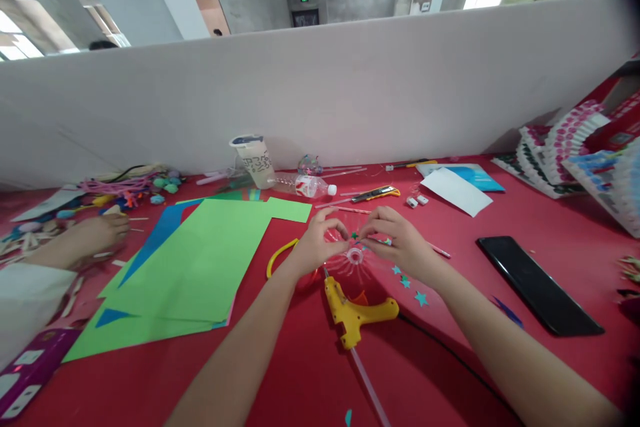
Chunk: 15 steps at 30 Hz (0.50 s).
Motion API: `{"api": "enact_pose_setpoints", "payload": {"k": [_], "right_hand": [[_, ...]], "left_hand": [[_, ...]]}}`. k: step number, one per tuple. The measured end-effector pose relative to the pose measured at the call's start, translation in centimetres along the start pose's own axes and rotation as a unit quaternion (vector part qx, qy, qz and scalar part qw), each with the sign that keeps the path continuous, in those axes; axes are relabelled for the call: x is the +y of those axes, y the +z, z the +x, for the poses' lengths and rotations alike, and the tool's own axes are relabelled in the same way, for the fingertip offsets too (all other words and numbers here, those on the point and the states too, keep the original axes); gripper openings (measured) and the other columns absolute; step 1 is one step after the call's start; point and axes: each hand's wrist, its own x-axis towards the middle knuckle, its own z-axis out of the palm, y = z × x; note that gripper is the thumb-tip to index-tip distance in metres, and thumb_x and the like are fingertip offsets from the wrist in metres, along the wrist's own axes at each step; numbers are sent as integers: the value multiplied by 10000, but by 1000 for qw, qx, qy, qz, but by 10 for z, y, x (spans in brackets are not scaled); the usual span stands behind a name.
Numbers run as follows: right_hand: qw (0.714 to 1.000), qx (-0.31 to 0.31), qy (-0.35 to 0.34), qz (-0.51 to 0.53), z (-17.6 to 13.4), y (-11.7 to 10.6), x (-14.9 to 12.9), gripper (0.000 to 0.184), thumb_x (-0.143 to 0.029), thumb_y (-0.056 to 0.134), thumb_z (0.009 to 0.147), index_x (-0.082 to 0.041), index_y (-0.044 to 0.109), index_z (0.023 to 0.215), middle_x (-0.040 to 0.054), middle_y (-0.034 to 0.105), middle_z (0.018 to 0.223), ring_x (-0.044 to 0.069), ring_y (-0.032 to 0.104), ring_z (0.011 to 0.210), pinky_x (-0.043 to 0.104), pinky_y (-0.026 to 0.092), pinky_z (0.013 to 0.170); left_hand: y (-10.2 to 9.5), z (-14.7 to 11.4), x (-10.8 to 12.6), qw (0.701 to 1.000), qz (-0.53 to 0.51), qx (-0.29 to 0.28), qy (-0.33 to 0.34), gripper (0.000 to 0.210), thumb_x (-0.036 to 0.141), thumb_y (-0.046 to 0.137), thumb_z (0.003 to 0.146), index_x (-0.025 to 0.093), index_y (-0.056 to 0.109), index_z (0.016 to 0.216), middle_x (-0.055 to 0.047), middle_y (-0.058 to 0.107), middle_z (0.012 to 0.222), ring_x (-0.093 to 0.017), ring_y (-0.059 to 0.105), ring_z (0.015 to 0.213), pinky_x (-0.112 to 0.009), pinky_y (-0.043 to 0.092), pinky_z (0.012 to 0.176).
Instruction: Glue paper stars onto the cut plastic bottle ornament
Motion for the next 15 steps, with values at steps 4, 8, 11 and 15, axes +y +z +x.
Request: {"api": "enact_pose_setpoints", "payload": {"k": [4, 8, 11, 15], "right_hand": [[998, 16, -57, -38, -5, 8, 9, 90, -184, 546, 872, -188, 628, 836, 45, 575, 801, 167, 510, 764, 317, 424, 700], [992, 31, -100, -72, -12, 13, 12, 106, -202, 522, 885, -195, 628, 881, 56, 624, 817, 173, 520, 764, 338, 429, 724], [992, 58, -98, -50, -16, 14, 7, 104, -199, 519, 883, -209, 622, 888, 53, 639, 854, 168, 556, 793, 330, 442, 742], [998, 56, -18, 14, -20, 11, 0, 107, -212, 506, 891, -210, 609, 861, 45, 650, 851, 155, 588, 767, 296, 467, 705]], "left_hand": [[-2, 0, 0, 1000, 4, -13, -14, 60, 215, 670, 719, 199, 667, 776, -97, 389, 1410, -294, 315, 1352, -480, 257, 1098], [-1, 0, -1, 1000, -10, -20, -7, 101, 277, 703, 711, 203, 681, 776, -94, 415, 1388, -302, 385, 1301, -496, 282, 1079], [1, -1, 1, 1000, -15, -8, 0, 99, 289, 704, 718, 206, 684, 769, -88, 440, 1359, -295, 405, 1279, -481, 303, 1071], [10, -2, 5, 999, -28, 10, 21, 71, 278, 686, 748, 211, 675, 770, -69, 484, 1306, -263, 428, 1249, -428, 319, 1069]]}}
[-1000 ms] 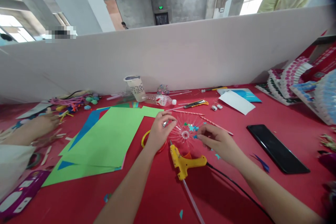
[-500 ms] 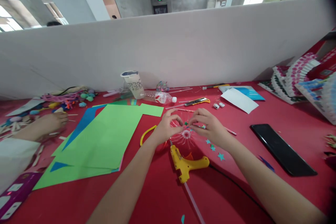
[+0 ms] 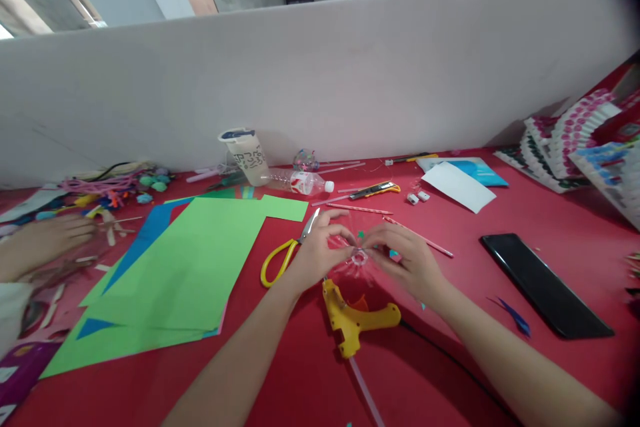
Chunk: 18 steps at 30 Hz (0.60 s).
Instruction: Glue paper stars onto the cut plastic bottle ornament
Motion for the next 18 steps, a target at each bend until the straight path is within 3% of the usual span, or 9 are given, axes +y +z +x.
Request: {"api": "enact_pose_setpoints", "payload": {"k": [4, 11, 18], "right_hand": [[999, 2, 42, 11, -4, -2, 4, 89, -191, 522, 879, -209, 598, 837, 40, 637, 829, 153, 584, 749, 287, 476, 680], [993, 17, -73, -96, -22, -1, 17, 153, -115, 535, 853, -202, 595, 964, 73, 663, 927, 172, 604, 881, 315, 500, 778], [987, 12, -101, -128, -29, 1, 25, 165, -117, 543, 854, -200, 594, 986, 70, 676, 909, 171, 620, 849, 313, 518, 760]], "left_hand": [[14, -1, 2, 999, 1, 43, 25, 27, 228, 683, 754, 214, 660, 759, -52, 540, 1215, -230, 464, 1192, -388, 346, 1040], [24, -6, 4, 993, 39, 73, 83, 76, 143, 661, 755, 216, 646, 771, -44, 549, 1144, -197, 496, 1114, -358, 386, 982], [25, -8, 4, 978, 109, 90, 152, 65, 157, 622, 791, 221, 631, 790, -46, 583, 1105, -208, 487, 1097, -393, 368, 999]]}}
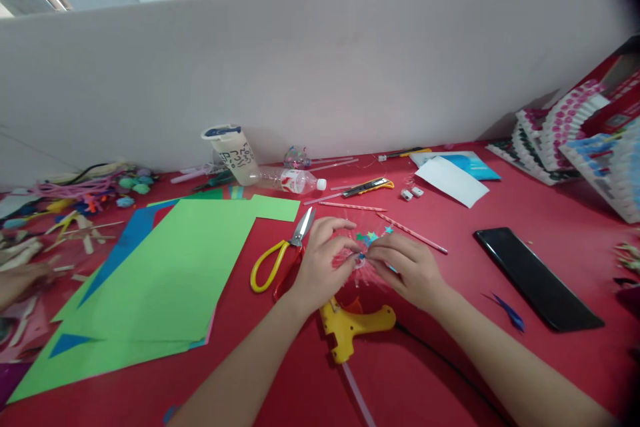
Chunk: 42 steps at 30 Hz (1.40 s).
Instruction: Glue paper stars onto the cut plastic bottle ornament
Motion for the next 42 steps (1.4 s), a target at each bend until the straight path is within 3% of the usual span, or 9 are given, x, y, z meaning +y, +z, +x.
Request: {"api": "enact_pose_setpoints", "payload": {"k": [8, 13, 19, 23, 26, 30, 35, 42], "right_hand": [[999, 17, -31, -38, -1, 2, -4, 173, -96, 561, 841, -182, 587, 989, 69, 681, 882, 173, 627, 804, 303, 529, 715], [998, 4, -49, -45, -3, 2, -6, 182, -92, 567, 830, -185, 580, 986, 68, 680, 879, 177, 614, 801, 307, 519, 712], [998, 32, 36, 38, 0, 5, -8, 129, -100, 526, 849, -201, 570, 916, 52, 649, 828, 150, 598, 761, 279, 499, 683], [987, 17, 126, 98, 6, 4, -13, 80, -159, 517, 863, -205, 575, 831, 22, 619, 740, 126, 551, 644, 256, 460, 611], [966, 9, 216, 143, 10, 4, -14, 62, -199, 546, 845, -200, 586, 797, 4, 599, 696, 124, 535, 626, 250, 432, 596], [907, 11, 348, 238, 12, 6, -13, 63, -230, 572, 807, -192, 588, 760, -8, 576, 686, 120, 517, 622, 243, 401, 564], [822, 4, 404, 401, 13, 3, -14, 118, -280, 609, 775, -186, 566, 720, -35, 534, 622, 103, 487, 559, 243, 392, 545], [807, 12, 427, 409, 15, 3, -12, 143, -302, 630, 769, -181, 571, 720, -50, 521, 570, 93, 472, 506, 241, 378, 518]], "left_hand": [[6, -5, -4, 996, 29, 46, 66, 98, 125, 611, 791, 209, 610, 842, -52, 610, 1079, -213, 502, 1062, -416, 405, 970], [6, -7, -5, 994, 44, 46, 94, 138, 91, 588, 792, 210, 603, 861, -52, 623, 1077, -211, 514, 1051, -410, 429, 941], [6, -7, -5, 992, 49, 40, 110, 145, 82, 601, 787, 199, 597, 873, -55, 629, 1053, -209, 516, 1034, -401, 435, 921], [7, -7, -5, 994, 36, 34, 100, 149, 78, 601, 787, 197, 598, 878, -52, 630, 1058, -205, 513, 1038, -394, 427, 932], [8, -6, -4, 996, 23, 30, 78, 135, 92, 604, 792, 200, 600, 872, -45, 624, 1070, -201, 501, 1055, -393, 409, 955], [9, -5, -3, 999, 2, 22, 31, 114, 120, 613, 796, 209, 611, 867, -42, 609, 1088, -202, 489, 1082, -393, 395, 968], [10, -1, -2, 999, -19, 9, -37, 99, 129, 632, 787, 219, 631, 827, -33, 587, 1109, -200, 492, 1086, -386, 390, 956], [11, -2, 0, 998, -52, 3, -44, 146, 87, 619, 776, 214, 629, 847, -36, 579, 1105, -192, 499, 1097, -374, 387, 971]]}}
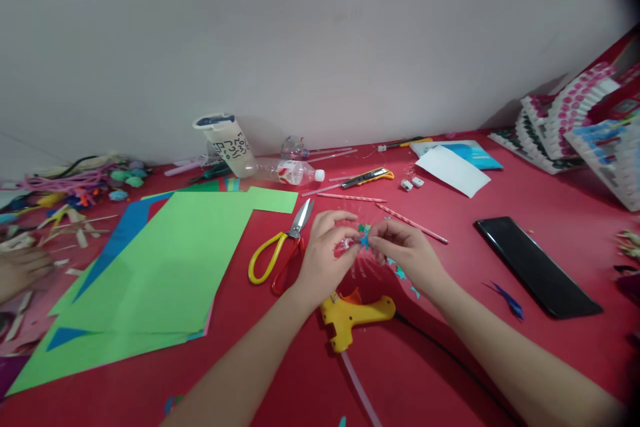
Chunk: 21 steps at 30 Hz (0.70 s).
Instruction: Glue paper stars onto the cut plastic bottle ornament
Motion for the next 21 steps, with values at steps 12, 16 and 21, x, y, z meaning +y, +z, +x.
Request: {"api": "enact_pose_setpoints", "payload": {"k": [12, 16, 21], "right_hand": [[1000, 0, 11, -12, 1, 0, -2, 167, -327, 621, 768, -179, 566, 713, -55, 516, 560, 91, 472, 502, 242, 369, 516], [1000, 11, 17, -16, 1, 2, -4, 183, -338, 626, 755, -182, 549, 698, -54, 517, 564, 93, 469, 498, 244, 367, 509], [999, 21, 9, -34, 0, 4, -3, 190, -350, 606, 762, -187, 533, 696, -55, 501, 558, 97, 465, 499, 247, 364, 508]], "left_hand": [[-1, 2, 1, 998, -40, -21, -36, 146, 84, 608, 775, 216, 629, 833, -44, 576, 1112, -207, 511, 1103, -410, 398, 974], [-1, 2, 1, 997, -53, -20, -43, 124, 101, 604, 787, 217, 623, 826, -48, 574, 1119, -215, 518, 1101, -426, 404, 972], [0, 1, 1, 997, -62, -22, -47, 113, 106, 597, 794, 213, 612, 826, -47, 575, 1120, -211, 522, 1105, -423, 403, 978]]}}
